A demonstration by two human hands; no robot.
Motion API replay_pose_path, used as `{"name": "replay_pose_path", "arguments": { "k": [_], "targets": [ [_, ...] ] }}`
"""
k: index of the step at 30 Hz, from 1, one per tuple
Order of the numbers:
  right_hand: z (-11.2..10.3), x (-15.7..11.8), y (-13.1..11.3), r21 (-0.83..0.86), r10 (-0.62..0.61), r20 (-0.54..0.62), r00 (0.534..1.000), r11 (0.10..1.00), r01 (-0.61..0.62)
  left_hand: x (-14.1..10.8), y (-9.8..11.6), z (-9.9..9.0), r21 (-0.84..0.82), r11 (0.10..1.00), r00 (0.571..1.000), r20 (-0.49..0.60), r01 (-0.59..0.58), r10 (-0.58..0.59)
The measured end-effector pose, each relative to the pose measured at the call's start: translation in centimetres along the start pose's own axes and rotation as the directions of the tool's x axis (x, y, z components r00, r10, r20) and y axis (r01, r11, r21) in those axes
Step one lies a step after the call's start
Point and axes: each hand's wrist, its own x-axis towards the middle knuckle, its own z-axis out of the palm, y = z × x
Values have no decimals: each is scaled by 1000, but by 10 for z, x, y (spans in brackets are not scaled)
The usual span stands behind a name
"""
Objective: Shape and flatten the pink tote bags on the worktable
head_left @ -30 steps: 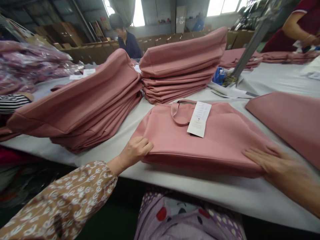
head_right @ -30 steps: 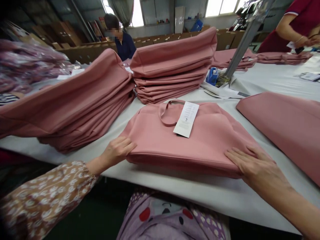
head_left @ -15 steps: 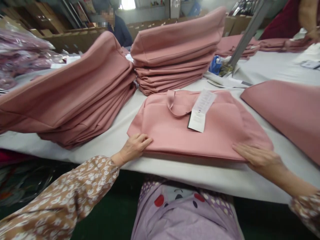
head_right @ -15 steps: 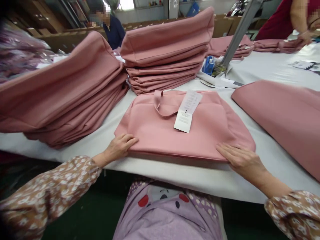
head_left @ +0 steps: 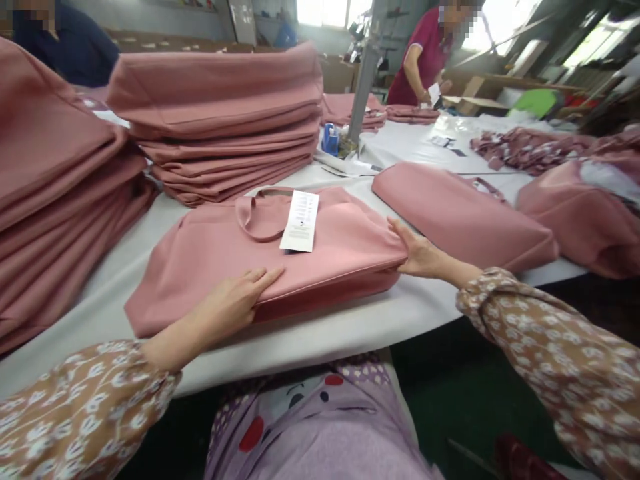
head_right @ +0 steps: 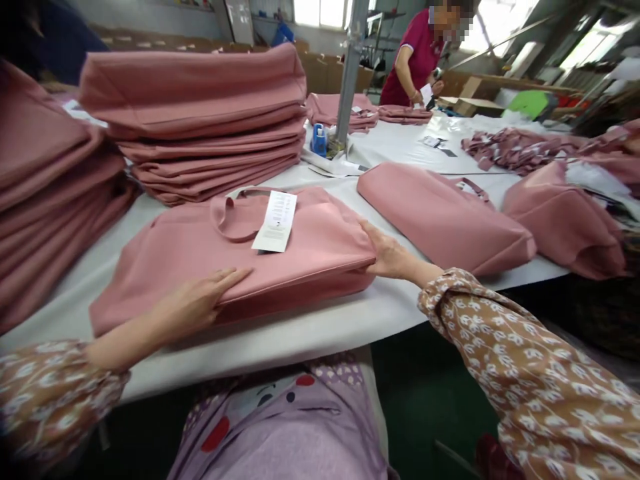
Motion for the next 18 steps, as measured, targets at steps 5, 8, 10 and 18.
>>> {"name": "replay_pose_path", "arguments": {
  "k": [5,8,10,18],
  "targets": [
    [2,-32,19,293,337,56,940,894,-338,11,-18,-1,-102,994,995,94,27,-18],
    [27,-36,24,378,388,10,922,852,-363,13,-29,-6,-140,990,995,98,2,11],
    [51,-31,26,393,436,-80,896,840,-373,13,-30,-8,-142,990,994,111,15,1],
    [92,-34,37,231,485,-268,832,871,-434,-12,12,38,130,984,990,55,120,-128]
  ]
}}
